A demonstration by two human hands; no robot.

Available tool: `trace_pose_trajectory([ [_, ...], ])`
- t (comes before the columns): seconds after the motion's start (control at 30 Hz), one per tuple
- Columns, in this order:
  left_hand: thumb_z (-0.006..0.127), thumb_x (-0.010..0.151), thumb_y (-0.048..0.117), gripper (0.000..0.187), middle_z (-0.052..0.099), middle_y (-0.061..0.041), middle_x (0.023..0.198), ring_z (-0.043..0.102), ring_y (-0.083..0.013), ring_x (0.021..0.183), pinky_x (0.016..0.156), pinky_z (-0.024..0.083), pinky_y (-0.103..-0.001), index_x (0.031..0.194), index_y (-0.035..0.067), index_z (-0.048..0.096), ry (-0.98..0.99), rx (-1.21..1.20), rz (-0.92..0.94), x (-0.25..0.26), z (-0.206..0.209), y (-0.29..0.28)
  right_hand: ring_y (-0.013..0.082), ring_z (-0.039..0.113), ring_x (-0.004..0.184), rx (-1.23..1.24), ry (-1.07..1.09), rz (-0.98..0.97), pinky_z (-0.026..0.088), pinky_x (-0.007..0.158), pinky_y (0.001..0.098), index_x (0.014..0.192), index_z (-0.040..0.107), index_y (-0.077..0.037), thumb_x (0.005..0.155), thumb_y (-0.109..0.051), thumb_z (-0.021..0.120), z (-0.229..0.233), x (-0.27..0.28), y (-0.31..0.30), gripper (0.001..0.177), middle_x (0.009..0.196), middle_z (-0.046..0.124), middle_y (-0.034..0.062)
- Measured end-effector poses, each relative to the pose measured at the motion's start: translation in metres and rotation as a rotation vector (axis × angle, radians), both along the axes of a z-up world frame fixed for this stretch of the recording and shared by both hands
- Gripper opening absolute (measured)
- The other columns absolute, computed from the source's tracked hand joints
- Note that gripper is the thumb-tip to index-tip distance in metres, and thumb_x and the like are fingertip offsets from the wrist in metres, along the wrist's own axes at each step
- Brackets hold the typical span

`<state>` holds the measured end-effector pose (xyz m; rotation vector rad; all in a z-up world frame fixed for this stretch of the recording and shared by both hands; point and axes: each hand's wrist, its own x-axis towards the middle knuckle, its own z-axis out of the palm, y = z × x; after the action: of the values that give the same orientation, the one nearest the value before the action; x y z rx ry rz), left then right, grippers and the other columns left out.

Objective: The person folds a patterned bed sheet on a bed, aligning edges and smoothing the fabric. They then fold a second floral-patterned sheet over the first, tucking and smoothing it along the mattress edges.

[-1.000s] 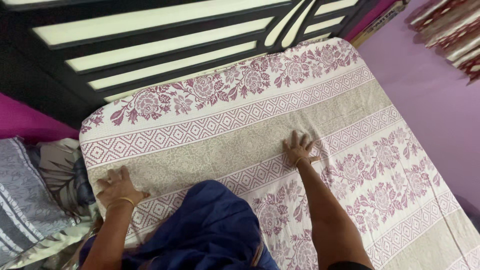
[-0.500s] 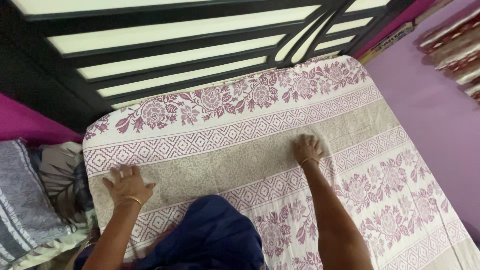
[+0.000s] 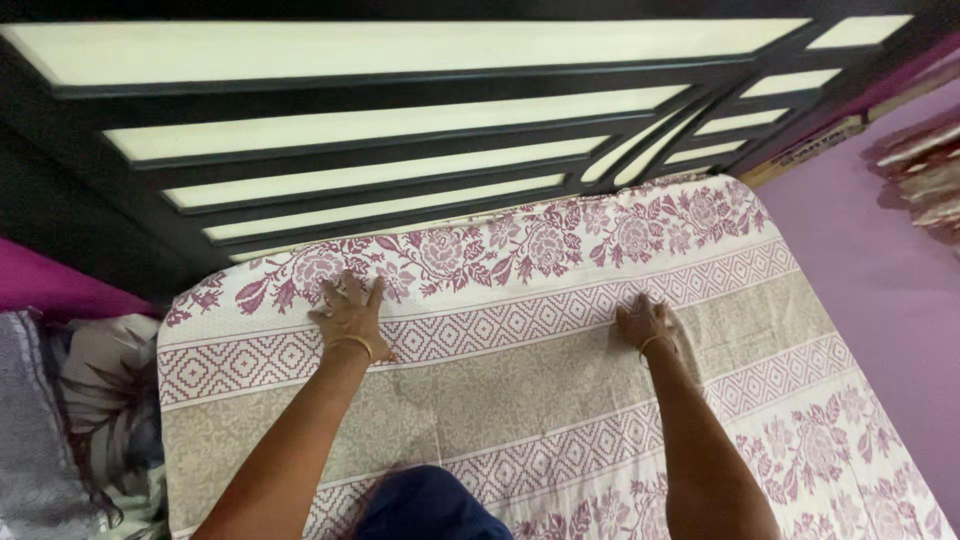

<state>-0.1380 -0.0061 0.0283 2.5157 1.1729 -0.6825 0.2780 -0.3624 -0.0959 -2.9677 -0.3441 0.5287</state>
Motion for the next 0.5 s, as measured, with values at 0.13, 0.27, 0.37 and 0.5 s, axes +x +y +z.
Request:
trace_pose_trajectory([
  [0.13, 0.098, 0.058, 0.053, 0.144, -0.009, -0.011, 0.173, -0.003, -0.054, 0.154, 0.106, 0.035, -0.076, 0.164, 0.038, 0.001, 0.025, -0.054, 0.04, 0.021, 0.011, 0.015, 0.0508, 0.015, 0.152, 0.224, -0.215, 0.22, 0.03, 0.114, 0.0673, 0.16, 0.023, -0.026, 0.093, -0.069, 0.043, 0.019, 0.021, 0.046, 0.082, 0.169, 0.008, 0.0248],
  [0.27, 0.1, 0.057, 0.047, 0.147, -0.012, -0.008, 0.172, -0.005, -0.0576, 0.151, 0.103, 0.037, -0.078, 0.163, 0.041, -0.001, 0.018, -0.094, 0.099, 0.036, 0.019, 0.026, 0.0385, 0.012, 0.156, 0.127, -0.018, 0.329, 0.022, 0.118, 0.0699, 0.161, 0.018, -0.031, 0.091, -0.073, 0.041, 0.022, 0.008, 0.153, 0.085, 0.171, 0.007, 0.011],
  [0.37, 0.1, 0.056, 0.05, 0.144, -0.002, -0.007, 0.172, 0.005, -0.0627, 0.148, 0.107, 0.031, -0.079, 0.164, 0.04, 0.004, 0.039, -0.058, 0.094, 0.046, 0.018, 0.033, 0.0513, -0.005, 0.151, -0.102, -0.016, 0.286, 0.013, 0.117, 0.0707, 0.163, 0.013, -0.035, 0.097, -0.068, 0.035, 0.029, 0.002, 0.209, 0.077, 0.169, -0.003, 0.0136],
  [0.5, 0.097, 0.058, 0.057, 0.143, 0.007, -0.015, 0.17, 0.012, -0.0644, 0.145, 0.109, 0.024, -0.08, 0.165, 0.035, 0.006, 0.061, 0.008, 0.056, 0.057, 0.001, 0.041, 0.042, 0.0, 0.159, -0.426, -0.145, 0.647, 0.015, 0.12, 0.0768, 0.161, 0.024, -0.04, 0.098, -0.064, 0.035, 0.046, 0.011, 0.227, 0.068, 0.175, 0.005, 0.0045],
])
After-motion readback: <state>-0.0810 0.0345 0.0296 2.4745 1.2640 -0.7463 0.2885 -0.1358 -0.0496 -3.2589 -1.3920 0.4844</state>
